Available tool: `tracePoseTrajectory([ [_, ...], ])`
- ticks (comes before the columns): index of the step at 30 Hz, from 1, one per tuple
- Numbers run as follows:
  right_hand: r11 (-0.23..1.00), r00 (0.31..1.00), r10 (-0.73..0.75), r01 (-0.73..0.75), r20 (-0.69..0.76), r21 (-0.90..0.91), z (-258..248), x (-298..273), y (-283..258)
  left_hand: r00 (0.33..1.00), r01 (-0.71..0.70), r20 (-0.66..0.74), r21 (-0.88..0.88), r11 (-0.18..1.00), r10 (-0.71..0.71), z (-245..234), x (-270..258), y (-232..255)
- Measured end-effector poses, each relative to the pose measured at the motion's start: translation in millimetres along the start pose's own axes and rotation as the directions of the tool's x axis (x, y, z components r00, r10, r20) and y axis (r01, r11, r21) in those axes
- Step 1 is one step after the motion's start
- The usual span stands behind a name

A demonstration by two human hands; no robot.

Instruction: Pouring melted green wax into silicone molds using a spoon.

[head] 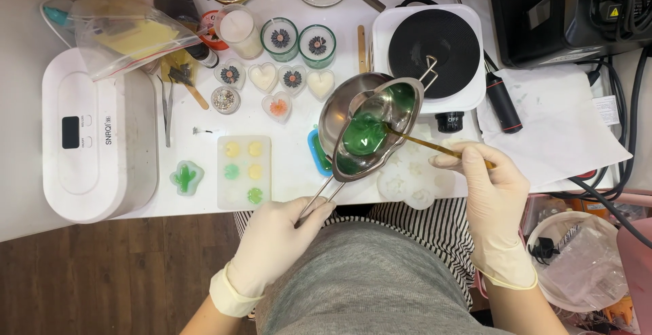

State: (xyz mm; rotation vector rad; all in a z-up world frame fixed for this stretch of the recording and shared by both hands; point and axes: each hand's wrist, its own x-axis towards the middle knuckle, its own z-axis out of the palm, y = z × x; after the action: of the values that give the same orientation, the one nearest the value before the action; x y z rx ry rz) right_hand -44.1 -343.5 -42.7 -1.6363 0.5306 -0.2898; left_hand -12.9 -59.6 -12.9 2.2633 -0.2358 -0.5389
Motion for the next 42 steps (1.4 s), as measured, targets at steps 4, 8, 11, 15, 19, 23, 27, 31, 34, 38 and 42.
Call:
tracePoseTrajectory([
  [4,0.999,0.999,-0.021,0.02,0.027,0.035,-6,2,5,0.999,0.052,0.0,0.005,0.999,-0.052,5,-4,8],
  [8,0.998,0.997,-0.066,0.066,0.04,0.003,-11,0,7,0.998,0.039,-0.043,0.005,0.999,-0.039,13,-10,4],
  [11,0.997,0.995,-0.078,0.077,0.067,0.013,-19,1,14,0.993,-0.033,-0.115,0.054,0.998,0.039,17,-13,2],
  [15,0.994,0.991,-0.112,0.111,0.072,0.026,-23,-1,17,0.991,-0.047,-0.123,0.081,0.996,0.057,18,-14,4],
  [19,0.991,0.992,-0.12,0.117,0.047,0.058,-24,-2,16,0.988,-0.07,-0.134,0.1,0.993,0.083,21,-17,2],
  [23,0.994,0.995,-0.091,0.089,0.039,0.063,-26,-1,14,0.986,-0.08,-0.138,0.123,0.989,0.097,22,-16,5],
  [27,0.995,0.995,-0.094,0.093,0.032,0.025,-26,-2,12,0.974,-0.123,-0.172,0.161,0.979,0.151,27,-19,2],
  [31,0.994,0.995,-0.096,0.094,0.04,0.062,-28,-1,16,0.981,-0.078,-0.166,0.142,0.987,0.102,27,-20,6],
  [34,0.994,0.994,-0.099,0.097,0.039,0.054,-29,0,21,0.981,-0.076,-0.168,0.14,0.987,0.1,27,-20,7],
  [38,0.992,0.993,-0.115,0.112,0.036,0.059,-29,1,26,0.981,-0.079,-0.166,0.148,0.986,0.104,28,-20,7],
  [42,0.995,0.995,-0.095,0.093,0.042,0.049,-29,1,27,0.983,-0.057,-0.163,0.166,0.984,0.085,28,-21,11],
])
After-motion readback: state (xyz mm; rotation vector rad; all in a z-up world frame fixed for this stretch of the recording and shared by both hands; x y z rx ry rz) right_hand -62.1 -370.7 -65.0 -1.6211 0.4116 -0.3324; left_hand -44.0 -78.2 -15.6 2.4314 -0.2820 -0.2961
